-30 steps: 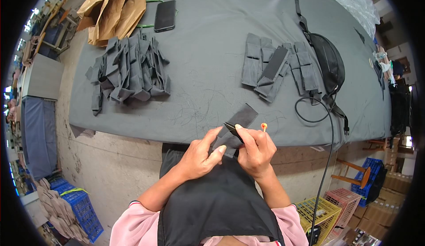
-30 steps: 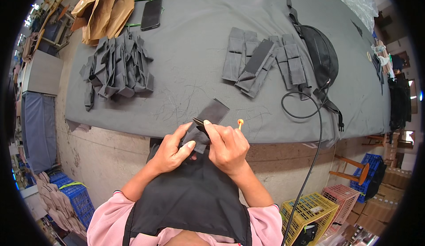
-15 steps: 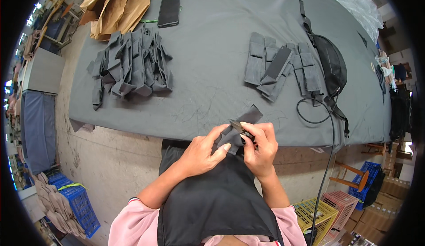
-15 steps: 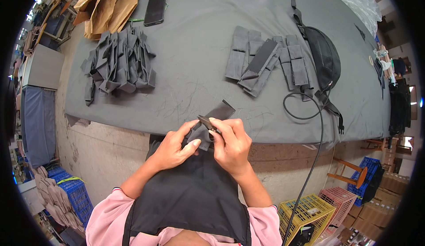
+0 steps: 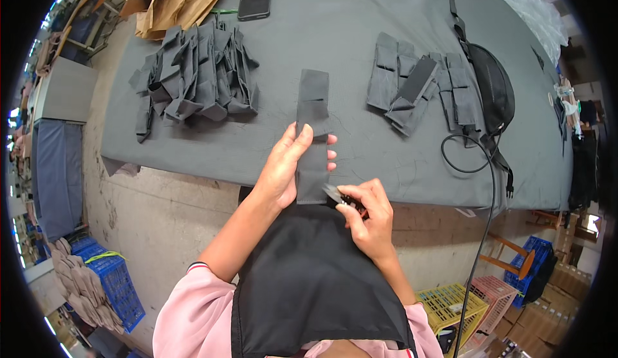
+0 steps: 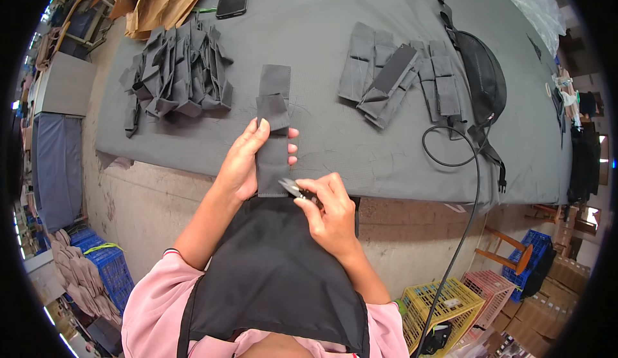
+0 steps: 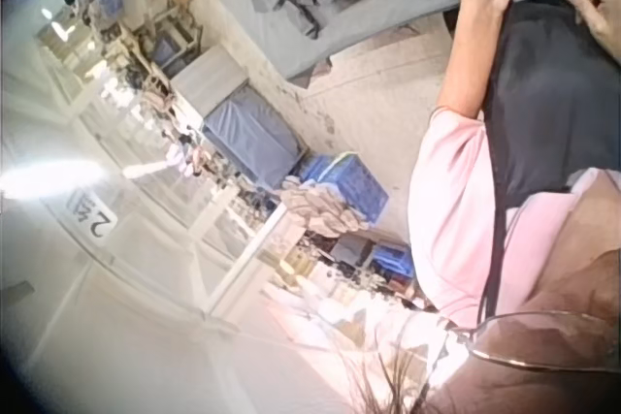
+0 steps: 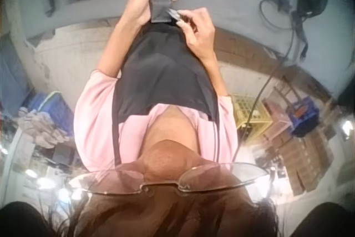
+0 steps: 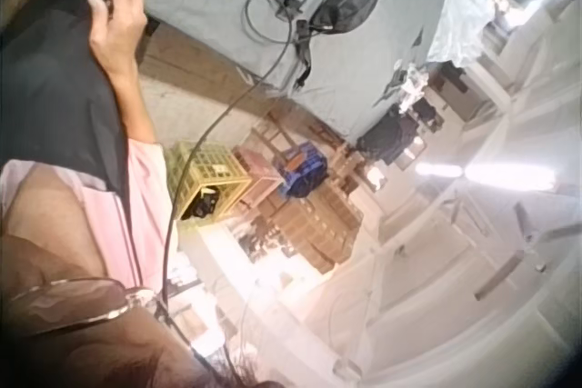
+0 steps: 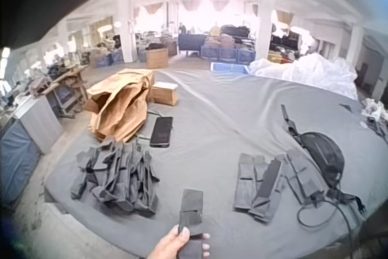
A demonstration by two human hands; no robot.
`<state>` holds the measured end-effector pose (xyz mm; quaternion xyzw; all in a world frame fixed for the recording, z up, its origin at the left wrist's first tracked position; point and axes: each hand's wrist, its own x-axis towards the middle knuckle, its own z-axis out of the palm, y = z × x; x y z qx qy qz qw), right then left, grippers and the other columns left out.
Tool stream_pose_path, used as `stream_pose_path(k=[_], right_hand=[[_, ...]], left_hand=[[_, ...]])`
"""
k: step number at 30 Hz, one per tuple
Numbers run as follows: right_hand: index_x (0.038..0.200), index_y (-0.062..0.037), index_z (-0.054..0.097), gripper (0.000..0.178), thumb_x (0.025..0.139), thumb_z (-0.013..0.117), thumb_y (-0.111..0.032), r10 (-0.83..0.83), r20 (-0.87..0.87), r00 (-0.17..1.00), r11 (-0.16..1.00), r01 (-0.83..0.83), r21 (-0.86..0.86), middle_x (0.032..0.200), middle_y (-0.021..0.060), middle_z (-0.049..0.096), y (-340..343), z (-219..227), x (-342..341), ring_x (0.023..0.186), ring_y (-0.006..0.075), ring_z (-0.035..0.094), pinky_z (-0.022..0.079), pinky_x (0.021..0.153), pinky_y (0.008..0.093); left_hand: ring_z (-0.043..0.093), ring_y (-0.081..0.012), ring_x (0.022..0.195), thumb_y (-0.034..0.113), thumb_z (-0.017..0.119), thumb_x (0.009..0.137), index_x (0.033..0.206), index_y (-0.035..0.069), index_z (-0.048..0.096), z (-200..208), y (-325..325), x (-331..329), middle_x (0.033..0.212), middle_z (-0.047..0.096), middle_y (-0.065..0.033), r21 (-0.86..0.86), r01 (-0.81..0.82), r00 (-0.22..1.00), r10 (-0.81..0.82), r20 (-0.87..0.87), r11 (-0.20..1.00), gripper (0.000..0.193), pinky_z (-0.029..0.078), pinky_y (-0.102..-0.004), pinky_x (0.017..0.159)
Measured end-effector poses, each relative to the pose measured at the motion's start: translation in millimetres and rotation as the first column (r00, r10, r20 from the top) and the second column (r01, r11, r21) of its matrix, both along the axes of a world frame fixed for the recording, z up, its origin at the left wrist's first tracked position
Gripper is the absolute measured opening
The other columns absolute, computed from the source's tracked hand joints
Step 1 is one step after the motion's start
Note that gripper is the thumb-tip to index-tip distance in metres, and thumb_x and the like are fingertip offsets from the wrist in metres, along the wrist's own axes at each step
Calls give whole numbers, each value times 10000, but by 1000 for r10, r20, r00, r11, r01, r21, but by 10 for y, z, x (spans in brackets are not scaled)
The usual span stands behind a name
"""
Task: The person uses a pair of scissors to trim the edges of multiple gray fabric strips. They hold each strip with one hand and carefully cut along the edges with the other, occasionally folding the fabric to access different sides. The trimmed pieces are placed on a table alongside other similar fabric items.
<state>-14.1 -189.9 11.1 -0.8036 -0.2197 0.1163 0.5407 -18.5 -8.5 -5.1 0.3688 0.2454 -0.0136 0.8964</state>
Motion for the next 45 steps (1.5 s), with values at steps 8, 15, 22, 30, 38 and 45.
stream_pose_path(k=[8,15,22,30,38,45], right_hand=[[952,-42,652,266,697,706,11,76,204,976,995,-61,-79,764,67,529,-93,15,-13,592,179,534,438,509,286],[948,-53,616,284,684,710,-5,187,290,939,978,-150,-146,758,69,519,94,31,-24,595,228,547,440,552,323],[962,-57,609,293,690,711,-18,225,348,910,971,-178,-160,755,73,531,89,35,-42,584,229,541,431,538,325],[964,-56,609,299,689,722,-23,190,291,938,981,-171,-90,742,80,534,141,26,-65,587,237,544,438,538,320],[942,-21,602,266,700,708,13,24,119,993,997,-33,74,808,76,513,166,128,109,595,158,515,427,558,273],[786,-63,612,243,564,635,33,352,372,859,930,-367,-31,642,42,448,139,30,88,526,189,496,417,488,305]], left_hand=[[627,-168,834,355,458,974,1081,67,492,66,72,76,1031,621,-113,6,-86,995,86,-49,996,310,553,-330,721],[624,-172,830,343,449,979,1067,64,496,90,54,89,1030,623,-115,-22,-85,996,84,-21,996,296,549,-334,716],[622,-187,839,338,449,980,1076,58,489,98,73,77,1022,617,-124,-74,-116,991,110,-73,991,299,546,-348,729],[624,-187,815,335,473,970,1092,60,460,15,83,63,1003,611,-119,-147,-87,996,81,-50,985,301,547,-348,726],[614,-210,922,337,453,975,1172,64,443,33,88,27,1120,586,-126,-115,16,998,-8,69,993,337,553,-381,771],[620,-191,932,328,486,959,1201,102,459,118,116,37,1168,588,-109,-116,22,996,-12,85,993,332,566,-377,757]])
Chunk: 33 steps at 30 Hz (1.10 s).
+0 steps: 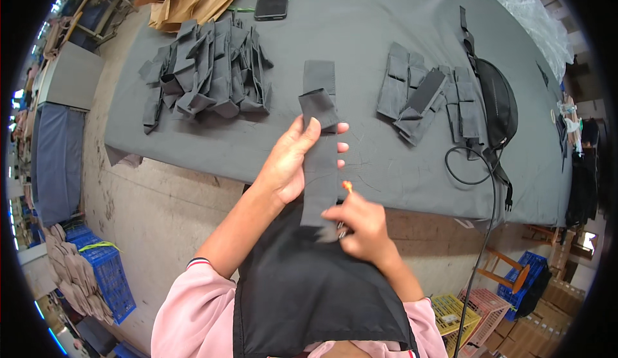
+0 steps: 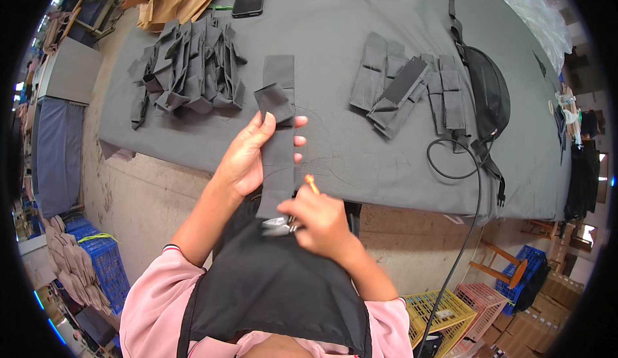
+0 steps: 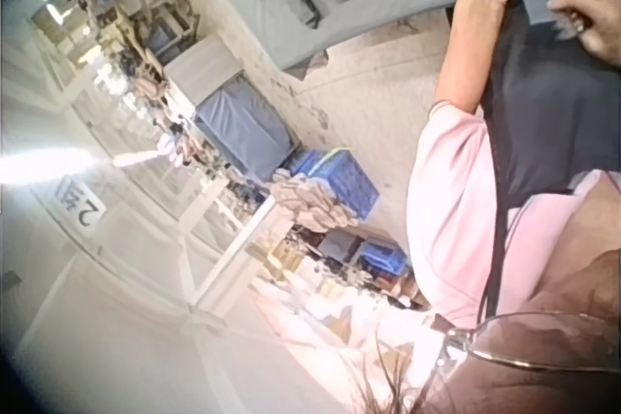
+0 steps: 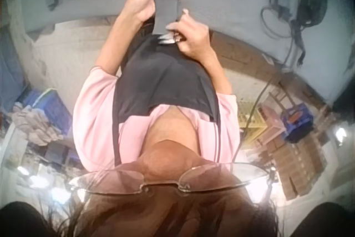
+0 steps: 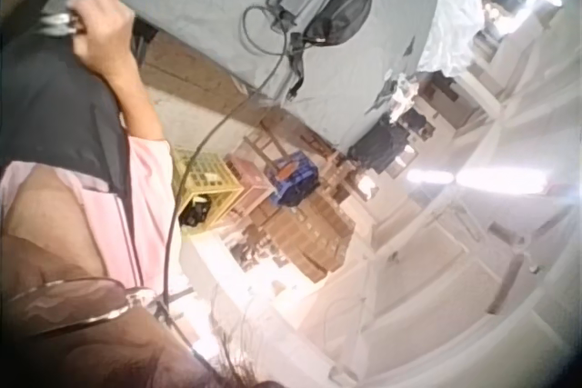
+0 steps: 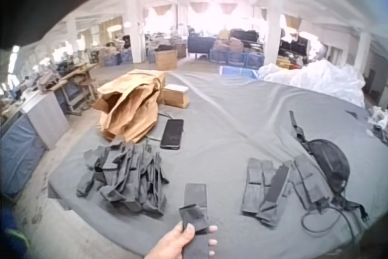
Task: The person uses a pair of scissors to trim the edges of multiple gray fabric strips. They hold each strip with one hand and carefully cut along the edges with the other, occasionally folding the fabric to access different sides. The trimmed pieces are placed on a table alongside other similar fabric items.
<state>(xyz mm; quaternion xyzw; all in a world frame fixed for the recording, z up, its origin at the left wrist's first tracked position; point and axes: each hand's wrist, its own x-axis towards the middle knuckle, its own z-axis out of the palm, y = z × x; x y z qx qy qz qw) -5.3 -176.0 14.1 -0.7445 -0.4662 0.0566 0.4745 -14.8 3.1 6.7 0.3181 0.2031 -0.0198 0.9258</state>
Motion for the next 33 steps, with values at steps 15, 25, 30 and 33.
stream_pose_path(k=[15,25,30,33], right_hand=[[1079,-89,631,425,670,741,-57,-306,224,925,931,339,-131,802,29,549,-102,76,25,595,178,521,416,542,291],[1067,-70,608,380,704,712,-25,-372,109,922,917,383,-114,844,54,538,58,-55,-18,612,186,522,433,548,303],[1075,-35,577,342,752,658,42,-350,-523,777,887,455,83,874,71,526,96,-116,-22,657,124,539,438,544,238],[1059,-16,591,323,751,659,56,-87,-889,450,744,623,243,892,65,524,62,-71,-38,683,79,532,414,490,191]], left_hand=[[627,-163,772,348,518,949,1241,48,422,109,-143,-1,1078,621,-124,318,-122,993,116,37,940,430,533,-298,636],[636,-159,783,318,499,962,1164,60,457,93,-154,6,1075,628,-123,302,-176,984,170,45,937,331,550,-295,628],[638,-140,751,313,499,963,1166,71,462,60,-195,-13,1059,635,-112,309,-146,989,143,34,940,318,550,-278,613],[638,-131,738,311,499,963,1165,71,463,54,-199,-18,1058,637,-108,320,-145,989,144,29,936,316,550,-273,601]])
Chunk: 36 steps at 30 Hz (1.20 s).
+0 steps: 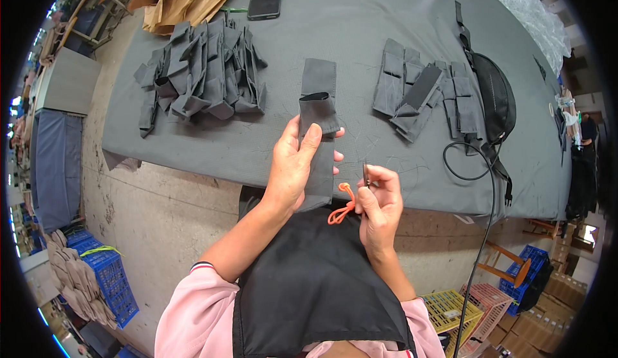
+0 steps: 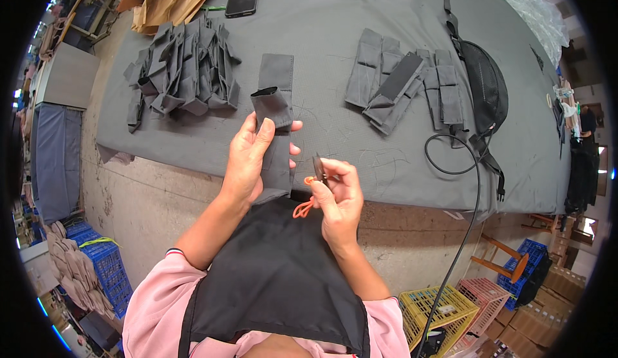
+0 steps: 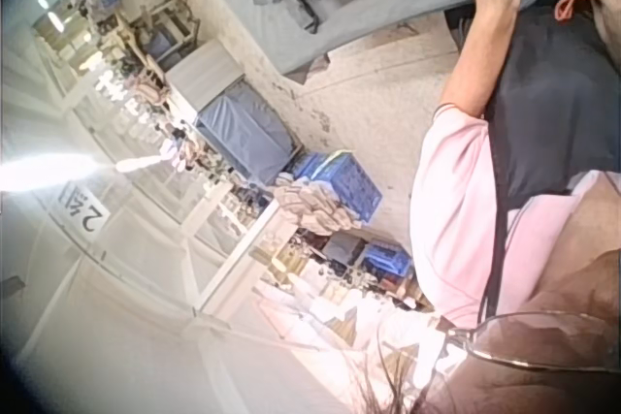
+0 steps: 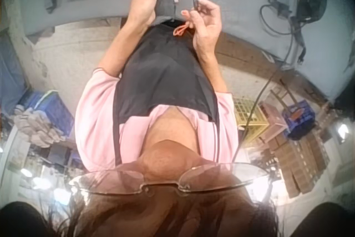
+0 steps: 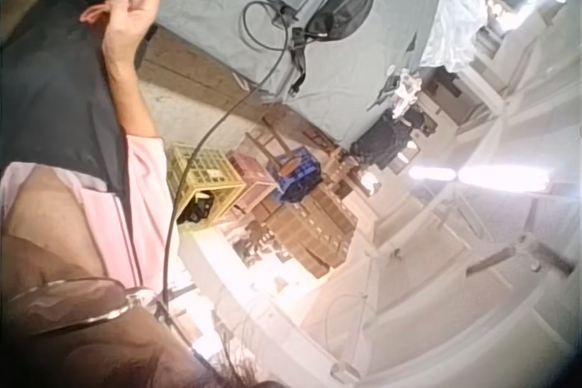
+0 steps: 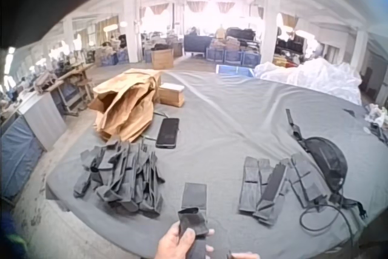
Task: The person uses a pair of scissors to trim the edges of multiple gray fabric strips. They hold each strip with one hand and carefully cut along the edges with the other, occasionally folding the fabric to access different sides. The trimmed pieces are placed on a table alongside other similar fabric items.
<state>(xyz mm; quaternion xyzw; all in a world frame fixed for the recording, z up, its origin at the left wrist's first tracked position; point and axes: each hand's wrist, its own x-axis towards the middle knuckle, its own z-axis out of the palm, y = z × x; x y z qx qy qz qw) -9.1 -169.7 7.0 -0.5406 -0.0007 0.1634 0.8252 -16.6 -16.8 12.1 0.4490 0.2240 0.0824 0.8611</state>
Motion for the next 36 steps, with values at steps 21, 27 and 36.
stream_pose_path(k=[21,27,36], right_hand=[[1015,-92,665,379,653,739,-10,505,751,426,630,413,-658,769,31,574,-153,-27,42,565,176,511,411,525,303],[1035,-103,666,388,661,745,-41,472,771,427,672,391,-629,766,11,571,-146,-22,71,537,163,488,372,487,294],[979,-77,665,340,653,754,-38,482,693,536,673,279,-685,777,35,544,-120,5,73,547,176,511,402,498,306]], left_hand=[[633,-131,734,297,501,964,1180,67,464,14,-14,-12,1055,635,-120,-8,23,1000,-23,-11,1000,317,542,-265,579],[632,-133,734,311,507,960,1189,59,464,52,-8,3,1061,632,-127,32,22,1000,-22,-13,999,344,543,-266,579],[623,-146,753,327,518,954,1209,28,443,61,1,-16,1054,626,-135,-14,55,998,-55,-4,998,400,531,-284,592]])
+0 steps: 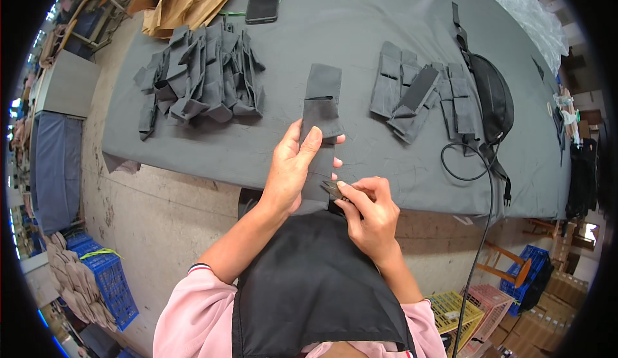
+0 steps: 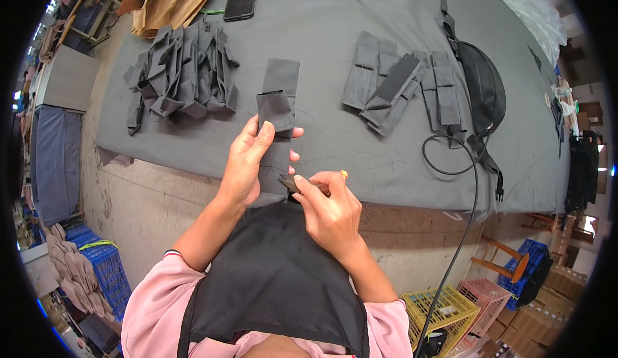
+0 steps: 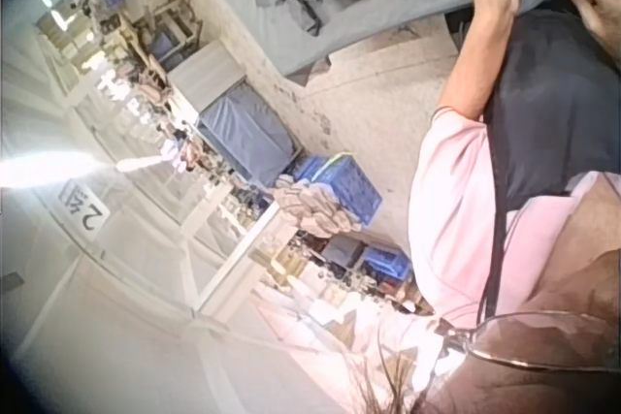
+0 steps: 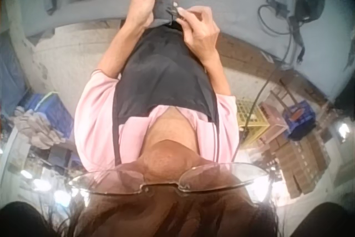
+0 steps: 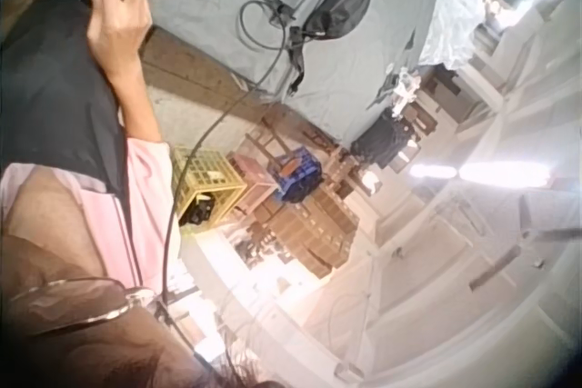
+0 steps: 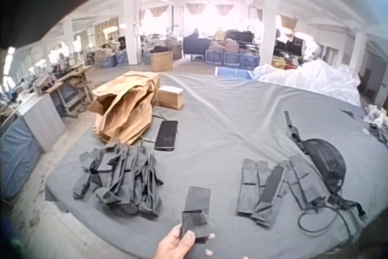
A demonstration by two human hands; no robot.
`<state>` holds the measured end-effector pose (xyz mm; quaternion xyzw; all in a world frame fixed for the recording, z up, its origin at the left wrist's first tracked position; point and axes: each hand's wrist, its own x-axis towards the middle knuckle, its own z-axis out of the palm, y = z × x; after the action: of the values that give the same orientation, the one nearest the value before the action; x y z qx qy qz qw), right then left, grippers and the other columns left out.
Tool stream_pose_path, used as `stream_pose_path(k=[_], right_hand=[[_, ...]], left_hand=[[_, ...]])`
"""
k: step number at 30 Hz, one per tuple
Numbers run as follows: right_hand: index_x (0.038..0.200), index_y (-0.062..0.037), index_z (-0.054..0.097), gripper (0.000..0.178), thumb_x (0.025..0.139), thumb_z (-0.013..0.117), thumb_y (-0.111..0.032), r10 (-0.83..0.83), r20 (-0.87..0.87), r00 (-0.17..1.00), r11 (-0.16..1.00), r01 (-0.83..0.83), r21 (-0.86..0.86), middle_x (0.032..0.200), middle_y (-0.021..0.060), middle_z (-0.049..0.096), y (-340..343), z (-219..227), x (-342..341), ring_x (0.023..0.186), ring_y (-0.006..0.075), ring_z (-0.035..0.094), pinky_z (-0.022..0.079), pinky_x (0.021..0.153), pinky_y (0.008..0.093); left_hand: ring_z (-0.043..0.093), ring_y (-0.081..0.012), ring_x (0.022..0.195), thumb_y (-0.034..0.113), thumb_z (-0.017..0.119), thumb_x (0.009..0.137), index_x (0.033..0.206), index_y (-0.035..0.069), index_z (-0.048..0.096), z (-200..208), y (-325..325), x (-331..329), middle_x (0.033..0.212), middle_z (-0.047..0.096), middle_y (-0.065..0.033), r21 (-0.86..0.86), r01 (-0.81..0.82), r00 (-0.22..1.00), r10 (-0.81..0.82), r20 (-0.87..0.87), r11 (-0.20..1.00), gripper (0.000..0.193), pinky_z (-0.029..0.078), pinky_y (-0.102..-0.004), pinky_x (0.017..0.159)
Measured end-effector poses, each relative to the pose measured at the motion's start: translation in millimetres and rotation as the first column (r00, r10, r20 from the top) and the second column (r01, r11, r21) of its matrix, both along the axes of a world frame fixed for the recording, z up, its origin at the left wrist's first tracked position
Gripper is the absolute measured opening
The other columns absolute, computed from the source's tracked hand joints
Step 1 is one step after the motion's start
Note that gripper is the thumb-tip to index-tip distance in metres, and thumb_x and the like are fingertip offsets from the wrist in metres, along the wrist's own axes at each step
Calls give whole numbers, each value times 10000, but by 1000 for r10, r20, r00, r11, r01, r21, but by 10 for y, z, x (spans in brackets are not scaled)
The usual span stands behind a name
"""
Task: The person uses a pair of scissors to trim the edges of multiple gray fabric strips. They hold each strip with one hand and carefully cut along the edges with the other, occasionally folding the fabric to access different sides. The trimmed pieces are placed on a table alongside other similar fabric items.
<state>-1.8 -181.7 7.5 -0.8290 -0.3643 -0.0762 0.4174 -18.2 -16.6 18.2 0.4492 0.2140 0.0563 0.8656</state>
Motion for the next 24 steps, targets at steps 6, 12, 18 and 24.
stream_pose_path(k=[6,12,18,24], right_hand=[[883,-48,628,249,661,741,-47,64,-6,998,992,-64,-112,757,53,494,70,155,39,562,204,518,409,514,323],[861,-56,617,235,657,733,-59,113,11,994,986,-111,-123,751,54,486,109,143,71,565,210,510,406,517,322],[881,-63,630,257,647,737,-55,123,107,987,986,-109,-130,734,48,489,85,66,58,536,205,487,398,500,315],[923,-50,625,294,656,733,5,-5,-189,982,992,30,125,779,55,504,-5,25,34,600,173,483,406,509,292]], left_hand=[[617,-146,760,317,515,957,1203,23,444,28,-11,0,1033,625,-133,-15,9,1000,-8,20,1000,389,528,-280,602],[640,-165,791,317,482,967,1209,48,461,38,18,-13,1058,624,-145,-43,59,997,-58,45,997,362,554,-298,641],[648,-186,810,342,453,975,1218,55,459,41,23,-25,1084,617,-159,-38,97,995,-96,20,995,376,565,-321,661],[630,-191,861,431,403,976,1265,56,437,-34,68,-29,1155,581,-145,-179,188,982,-189,14,966,474,550,-347,725]])
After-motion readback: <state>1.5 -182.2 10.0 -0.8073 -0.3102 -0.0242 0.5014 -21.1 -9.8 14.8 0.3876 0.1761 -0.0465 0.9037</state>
